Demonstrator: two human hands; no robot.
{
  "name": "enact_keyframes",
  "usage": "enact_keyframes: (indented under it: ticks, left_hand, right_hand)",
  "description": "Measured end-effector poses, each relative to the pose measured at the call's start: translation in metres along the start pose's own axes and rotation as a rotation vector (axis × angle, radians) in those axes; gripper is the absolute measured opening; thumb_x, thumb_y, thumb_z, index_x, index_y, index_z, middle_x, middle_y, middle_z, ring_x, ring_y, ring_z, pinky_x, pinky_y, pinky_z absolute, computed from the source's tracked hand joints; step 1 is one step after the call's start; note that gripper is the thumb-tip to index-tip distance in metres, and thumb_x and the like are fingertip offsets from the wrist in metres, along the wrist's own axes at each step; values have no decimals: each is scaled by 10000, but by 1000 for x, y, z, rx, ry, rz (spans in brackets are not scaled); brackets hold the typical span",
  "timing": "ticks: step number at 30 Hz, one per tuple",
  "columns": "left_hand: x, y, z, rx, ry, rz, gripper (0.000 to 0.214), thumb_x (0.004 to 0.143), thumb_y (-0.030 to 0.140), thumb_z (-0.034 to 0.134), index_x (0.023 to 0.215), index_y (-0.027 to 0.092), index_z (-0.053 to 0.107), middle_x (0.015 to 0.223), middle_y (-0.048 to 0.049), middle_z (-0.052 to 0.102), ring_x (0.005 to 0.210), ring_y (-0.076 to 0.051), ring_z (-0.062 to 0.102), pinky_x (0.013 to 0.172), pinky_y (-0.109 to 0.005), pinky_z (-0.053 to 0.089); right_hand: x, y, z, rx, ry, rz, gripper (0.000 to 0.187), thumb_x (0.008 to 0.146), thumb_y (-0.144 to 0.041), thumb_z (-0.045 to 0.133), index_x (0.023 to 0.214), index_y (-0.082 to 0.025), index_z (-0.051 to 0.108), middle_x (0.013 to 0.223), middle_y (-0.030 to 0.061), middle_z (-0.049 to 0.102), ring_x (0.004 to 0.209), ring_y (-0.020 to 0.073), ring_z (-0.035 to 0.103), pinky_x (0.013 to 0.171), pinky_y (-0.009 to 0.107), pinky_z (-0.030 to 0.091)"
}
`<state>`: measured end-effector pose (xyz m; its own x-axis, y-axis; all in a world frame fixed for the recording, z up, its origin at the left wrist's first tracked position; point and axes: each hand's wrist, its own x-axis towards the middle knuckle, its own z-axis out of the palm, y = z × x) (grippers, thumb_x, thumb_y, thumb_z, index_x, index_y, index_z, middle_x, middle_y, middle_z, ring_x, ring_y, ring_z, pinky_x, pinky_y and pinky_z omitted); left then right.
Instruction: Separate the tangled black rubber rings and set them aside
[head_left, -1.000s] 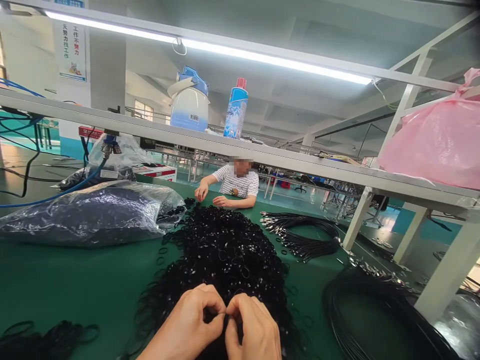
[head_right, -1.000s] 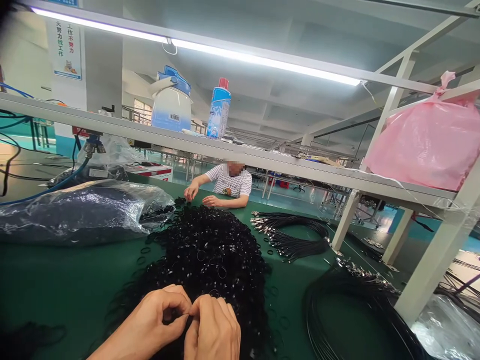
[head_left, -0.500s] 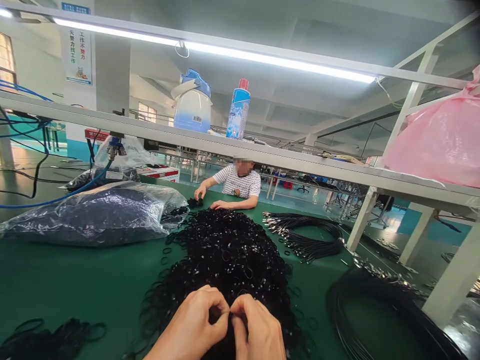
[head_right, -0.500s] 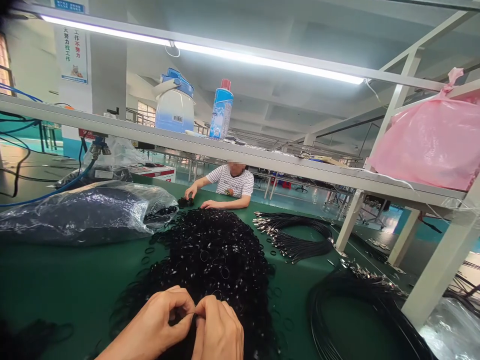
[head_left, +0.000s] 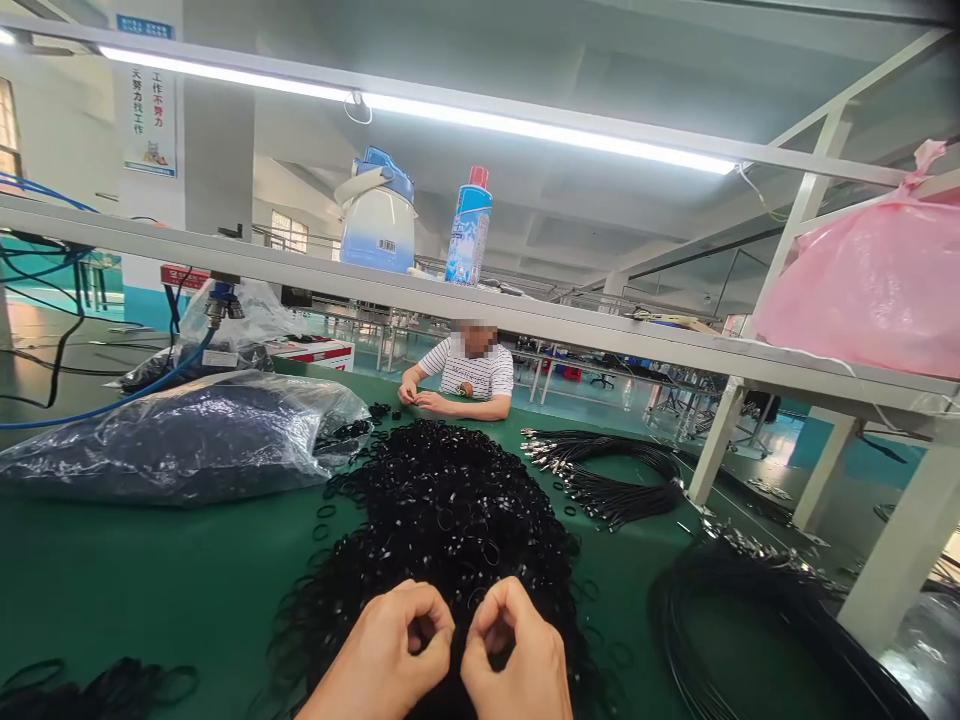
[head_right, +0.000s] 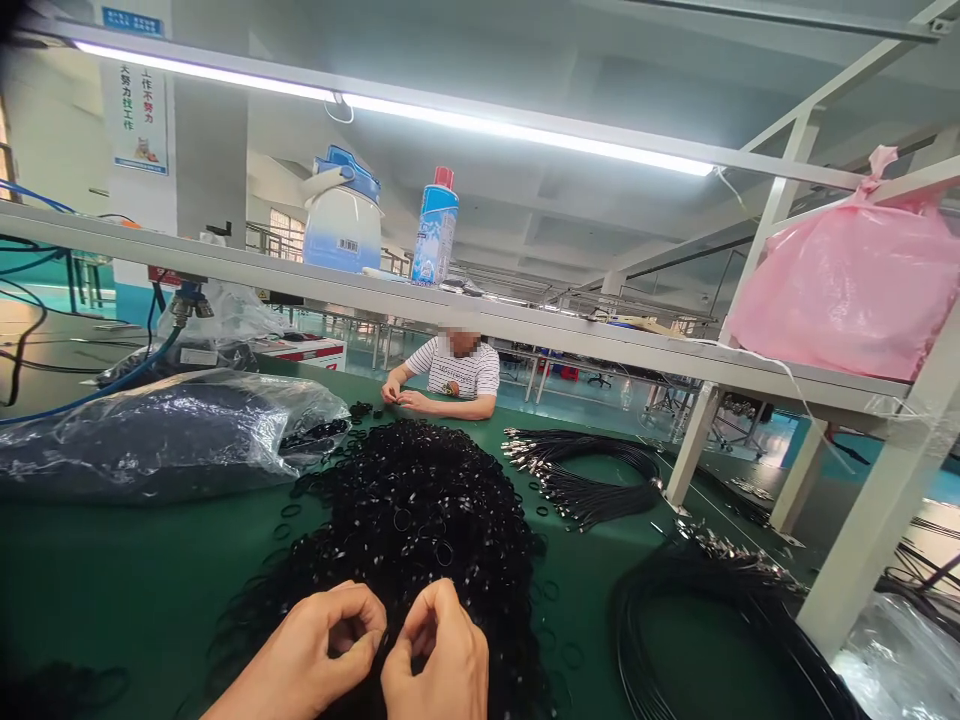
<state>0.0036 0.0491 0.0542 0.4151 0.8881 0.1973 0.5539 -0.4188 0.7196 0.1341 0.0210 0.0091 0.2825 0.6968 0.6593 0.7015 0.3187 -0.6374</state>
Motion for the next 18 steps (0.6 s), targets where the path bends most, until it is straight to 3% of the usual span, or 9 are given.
enact_keyframes:
  ticks: [11,18]
  left_hand:
    - [7,-7,-10,-61,35,-21,122,685,204,456,598,187,540,644,13,569,617,-140,492,577,-234,371]
    - [3,1,-6,-103,13,61,119,706,211,499,634,206,593,797,2,564,735,-151,533,580,-221,380]
  right_hand:
    - [10,12,-1,269,7,200,147,583,-149,488,622,-233,373,524,-71,488,441,80,401,453,194,352]
    - [9,12,6,470,-29,295,179,550,-188,501,638,-236,353,507,-69,522,438,76,393,450,203,329]
